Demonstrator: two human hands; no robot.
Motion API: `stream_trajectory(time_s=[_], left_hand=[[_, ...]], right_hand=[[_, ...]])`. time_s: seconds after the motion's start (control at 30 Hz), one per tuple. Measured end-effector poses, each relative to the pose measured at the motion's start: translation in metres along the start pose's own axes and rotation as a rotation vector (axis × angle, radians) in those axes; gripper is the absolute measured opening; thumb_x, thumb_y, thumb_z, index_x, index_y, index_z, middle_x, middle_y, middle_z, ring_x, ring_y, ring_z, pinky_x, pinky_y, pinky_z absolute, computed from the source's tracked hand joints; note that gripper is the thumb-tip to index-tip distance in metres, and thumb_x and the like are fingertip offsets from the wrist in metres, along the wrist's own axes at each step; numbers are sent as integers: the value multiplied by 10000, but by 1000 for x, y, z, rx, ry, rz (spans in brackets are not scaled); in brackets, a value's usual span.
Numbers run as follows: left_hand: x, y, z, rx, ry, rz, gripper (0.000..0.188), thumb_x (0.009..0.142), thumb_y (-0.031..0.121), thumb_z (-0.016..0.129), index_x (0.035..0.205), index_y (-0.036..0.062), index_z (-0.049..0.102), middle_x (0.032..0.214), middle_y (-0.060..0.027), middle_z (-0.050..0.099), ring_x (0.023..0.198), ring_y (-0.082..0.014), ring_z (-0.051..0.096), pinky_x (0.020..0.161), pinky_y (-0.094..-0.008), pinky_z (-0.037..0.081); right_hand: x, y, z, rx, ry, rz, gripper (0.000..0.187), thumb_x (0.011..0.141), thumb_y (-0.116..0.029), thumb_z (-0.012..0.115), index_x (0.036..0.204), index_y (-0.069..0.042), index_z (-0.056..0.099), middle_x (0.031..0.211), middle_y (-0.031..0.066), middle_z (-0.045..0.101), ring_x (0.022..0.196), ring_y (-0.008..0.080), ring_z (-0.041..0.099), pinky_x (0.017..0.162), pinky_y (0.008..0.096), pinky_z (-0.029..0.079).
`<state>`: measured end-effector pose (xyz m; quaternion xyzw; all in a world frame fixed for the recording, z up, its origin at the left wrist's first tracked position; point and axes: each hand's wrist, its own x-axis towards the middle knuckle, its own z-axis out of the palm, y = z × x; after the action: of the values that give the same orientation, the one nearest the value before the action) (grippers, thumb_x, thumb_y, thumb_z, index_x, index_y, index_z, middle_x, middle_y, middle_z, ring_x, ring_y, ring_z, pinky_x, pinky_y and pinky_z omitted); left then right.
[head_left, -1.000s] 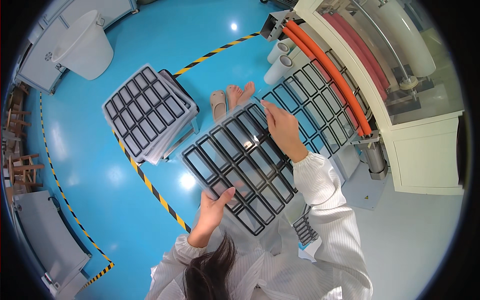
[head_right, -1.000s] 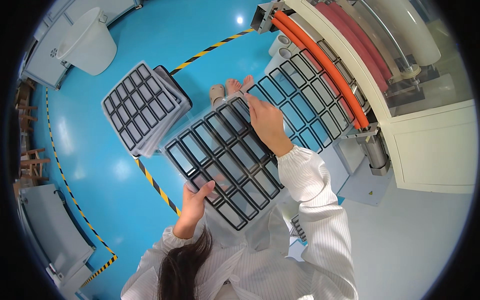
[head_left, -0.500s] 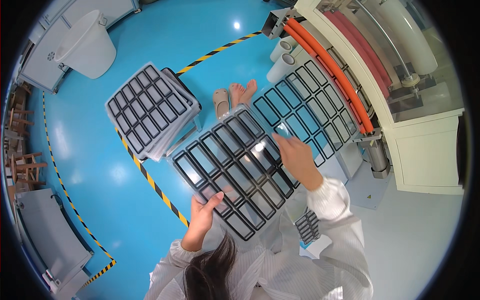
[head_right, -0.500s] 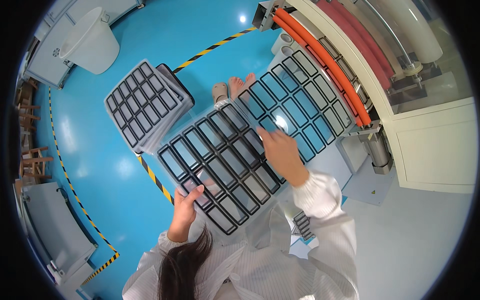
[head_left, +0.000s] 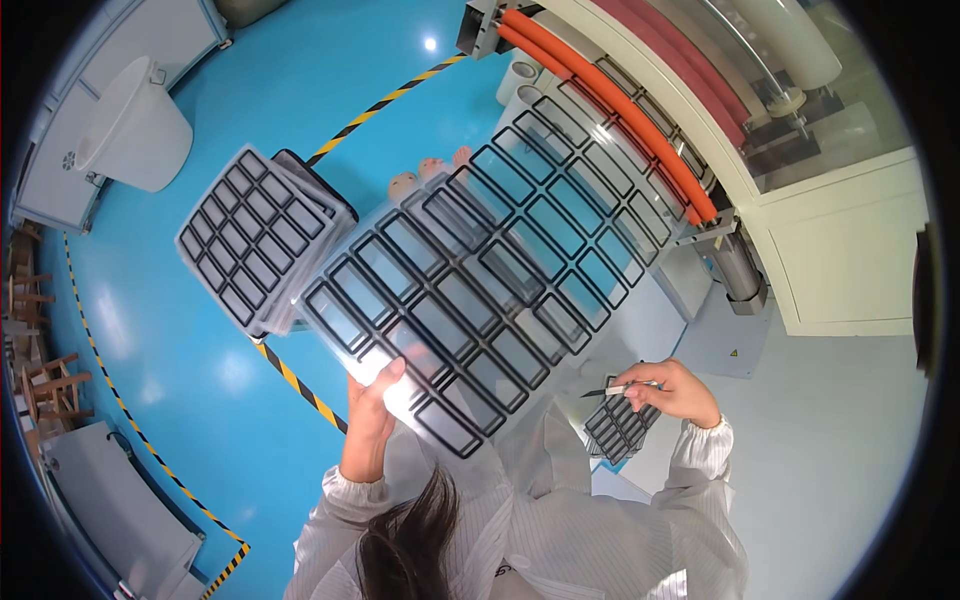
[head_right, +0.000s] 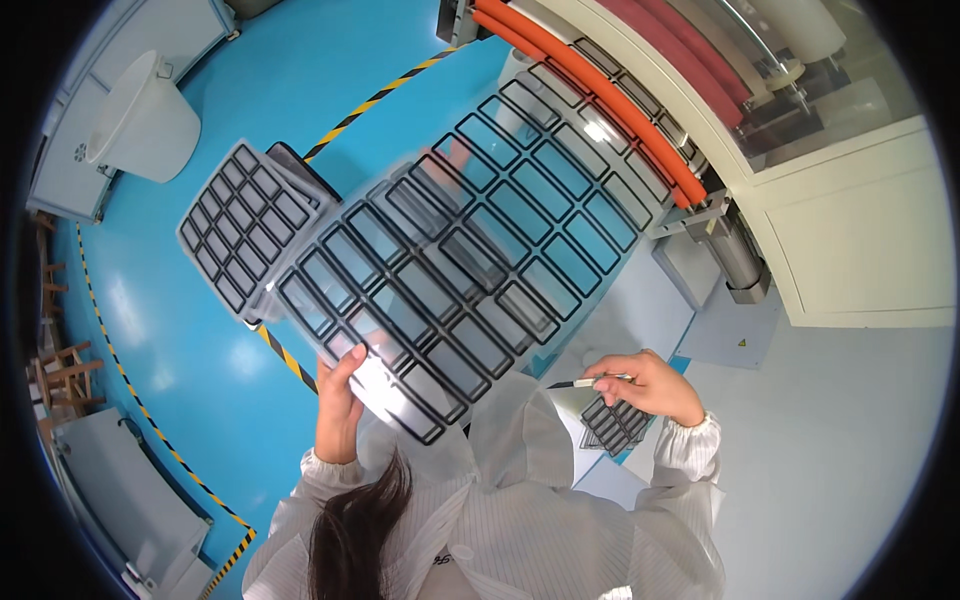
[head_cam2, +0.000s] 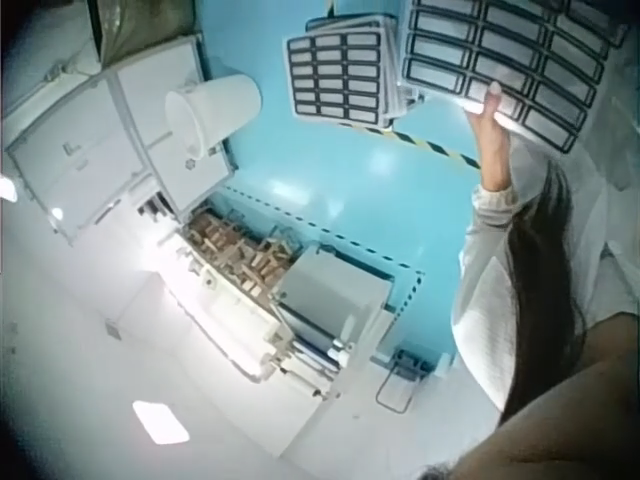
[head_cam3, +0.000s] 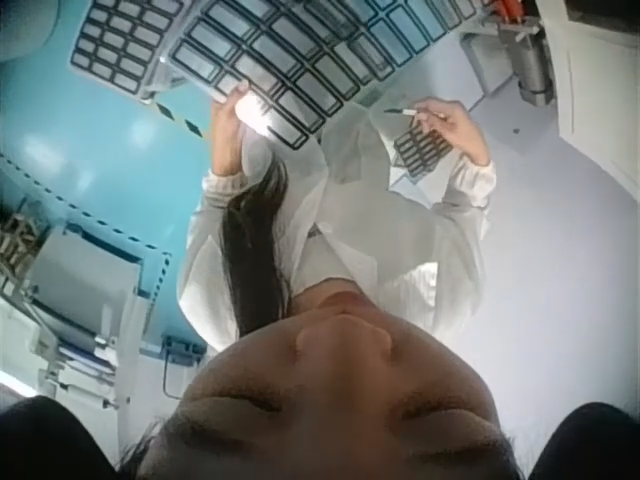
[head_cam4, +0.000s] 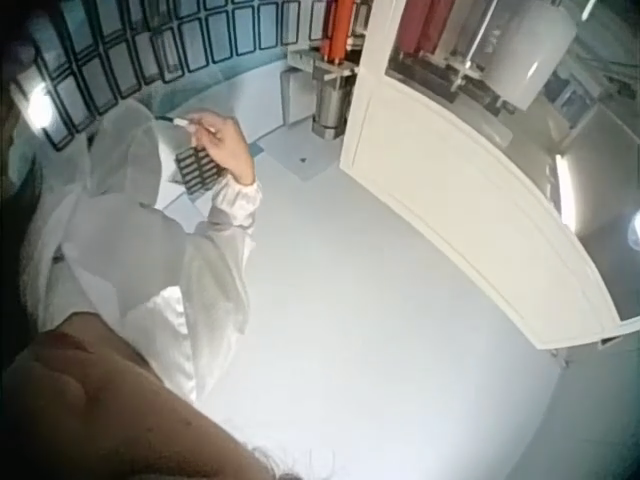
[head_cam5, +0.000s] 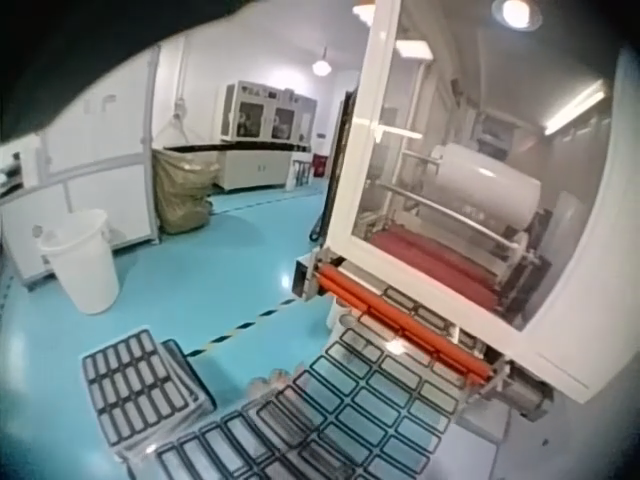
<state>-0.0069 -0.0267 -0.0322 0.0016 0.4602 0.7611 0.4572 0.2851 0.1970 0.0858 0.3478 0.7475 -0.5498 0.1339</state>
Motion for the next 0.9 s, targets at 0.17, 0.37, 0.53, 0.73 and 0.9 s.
stream_trajectory(time_s=[0.17, 0.37, 0.53, 0.73, 0.9], left_hand=[[21, -12, 44, -18, -69, -36, 409, 817, 64, 610, 1192, -23, 470, 1038, -175, 624, 911, -276, 638, 810, -393, 537], [47, -40, 70, -47, -59, -102, 226, 833, 82, 669, 1037, 43, 580, 940, -10, 624, 876, -116, 579, 794, -266, 445], [61, -50, 76, -8, -121, -125, 262, 803, 147, 731, 999, 66, 577, 919, 41, 570, 824, -73, 506, 749, -235, 403], [57, -55, 77, 73, -33, -99, 351, 802, 63, 700, 1114, 23, 543, 1007, -15, 592, 926, -130, 549, 848, -271, 427], [47, -50, 75, 22, -30, -62, 331, 806, 41, 688, 1104, 25, 544, 1006, -19, 597, 920, -126, 555, 837, -271, 435]], right_hand=[[-1, -11, -12, 132, 97, -206, 194, 864, -23, 522, 1011, 8, 645, 716, 73, 624, 589, 143, 581, 598, 251, 469], [32, -22, -16, 130, 343, -203, 278, 890, -25, 487, 1147, -6, 591, 824, 89, 643, 678, 126, 594, 649, 261, 482], [87, -33, -31, -177, 779, -313, 346, 887, 16, 488, 1224, -38, 552, 872, 106, 659, 699, 164, 614, 673, 276, 493], [172, -51, -54, -313, 883, -492, 274, 889, -28, 551, 1156, -68, 599, 876, 146, 652, 583, 185, 559, 531, 272, 450], [215, -67, -60, -354, 838, -588, 266, 876, -39, 573, 1139, -66, 606, 799, 132, 632, 539, 196, 512, 531, 281, 438]])
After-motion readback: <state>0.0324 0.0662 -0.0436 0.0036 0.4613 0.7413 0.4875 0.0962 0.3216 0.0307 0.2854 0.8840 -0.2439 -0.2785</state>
